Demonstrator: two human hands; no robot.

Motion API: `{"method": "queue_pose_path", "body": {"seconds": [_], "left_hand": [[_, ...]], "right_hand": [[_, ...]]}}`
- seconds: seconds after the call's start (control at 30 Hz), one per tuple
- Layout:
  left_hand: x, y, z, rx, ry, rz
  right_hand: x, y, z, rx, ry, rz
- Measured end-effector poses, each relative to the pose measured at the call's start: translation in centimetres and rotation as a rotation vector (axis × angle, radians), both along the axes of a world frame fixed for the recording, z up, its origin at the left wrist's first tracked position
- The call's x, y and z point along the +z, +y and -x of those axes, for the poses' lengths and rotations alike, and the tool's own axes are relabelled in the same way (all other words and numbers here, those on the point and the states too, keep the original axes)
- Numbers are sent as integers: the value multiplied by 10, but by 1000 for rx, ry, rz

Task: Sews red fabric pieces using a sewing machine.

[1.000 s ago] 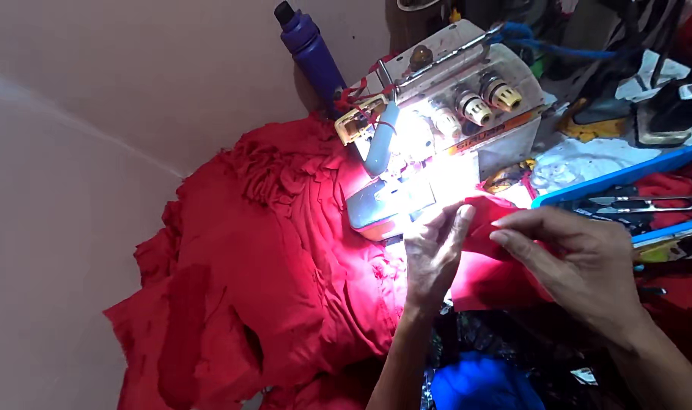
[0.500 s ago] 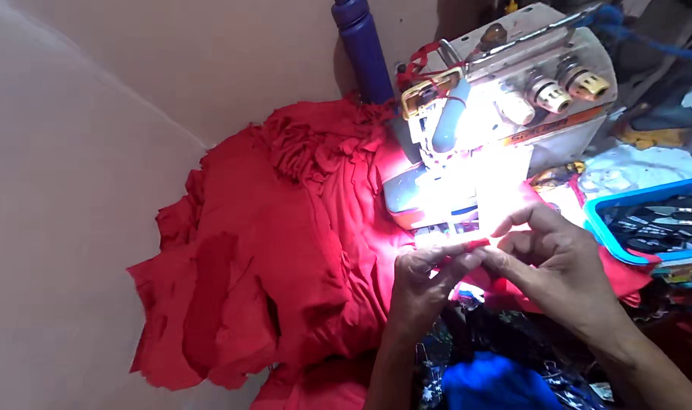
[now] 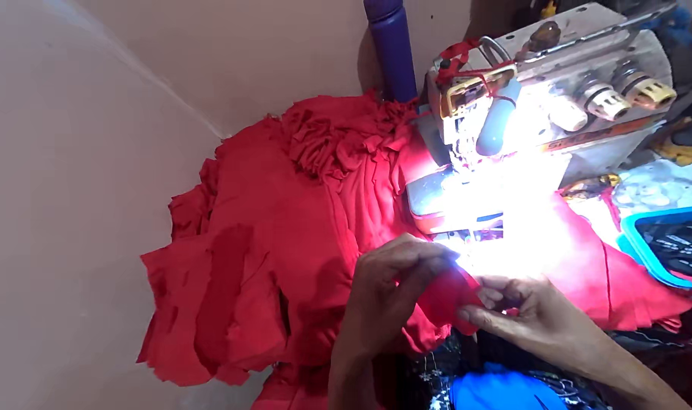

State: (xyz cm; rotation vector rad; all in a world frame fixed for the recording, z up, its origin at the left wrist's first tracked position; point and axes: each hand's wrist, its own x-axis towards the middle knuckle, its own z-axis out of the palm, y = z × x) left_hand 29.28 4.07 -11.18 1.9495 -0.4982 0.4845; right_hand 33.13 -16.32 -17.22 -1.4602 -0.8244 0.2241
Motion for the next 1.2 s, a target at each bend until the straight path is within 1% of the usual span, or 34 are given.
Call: {"method": "queue_pose_path", "body": {"seconds": [0.1, 0.2, 0.27, 0.33, 0.4, 0.43, 0.5, 0.57, 0.63, 0.77, 0.87, 1.03, 1.1, 1.2], "left_hand": [[3, 5, -18, 26, -53, -57], [2, 5, -52, 62, -96, -104], [-5, 1, -75, 85, -68, -75], [-19, -6, -96, 158, -13, -74], [-30, -16, -109, 278, 105, -137], [-35, -20, -112, 336, 113, -193], [-38, -30, -116, 473, 10, -352], [-44, -40, -113, 601, -100, -486], [-53, -52, -101, 678, -162, -538], [-72, -76, -74, 783, -232, -599], [-78, -82, -74, 779, -201, -549], [-71, -82, -88, 760, -36, -438], [-64, -79, -92, 746, 27, -445], [-51, -64, -102, 641, 178, -502]], "right_hand": [[-5, 3, -4, -94, -22, 5], [-7, 7, -15, -289, -59, 50], [-16, 14, -30, -392, -8, 30], [-26, 21, -45, -482, 60, 79], [-34, 26, -55, -548, 84, 132], [-35, 27, -56, -566, 89, 133], [-35, 26, -54, -579, 53, 117], [-38, 24, -48, -622, -32, 151], [-41, 20, -38, -636, -55, 179], [-53, 12, -23, -626, -56, 32], [-52, 12, -29, -656, -61, -23], [-42, 22, -49, -710, -85, -66], [-40, 25, -55, -710, -95, -66], [-37, 26, -68, -723, -127, 12]]}}
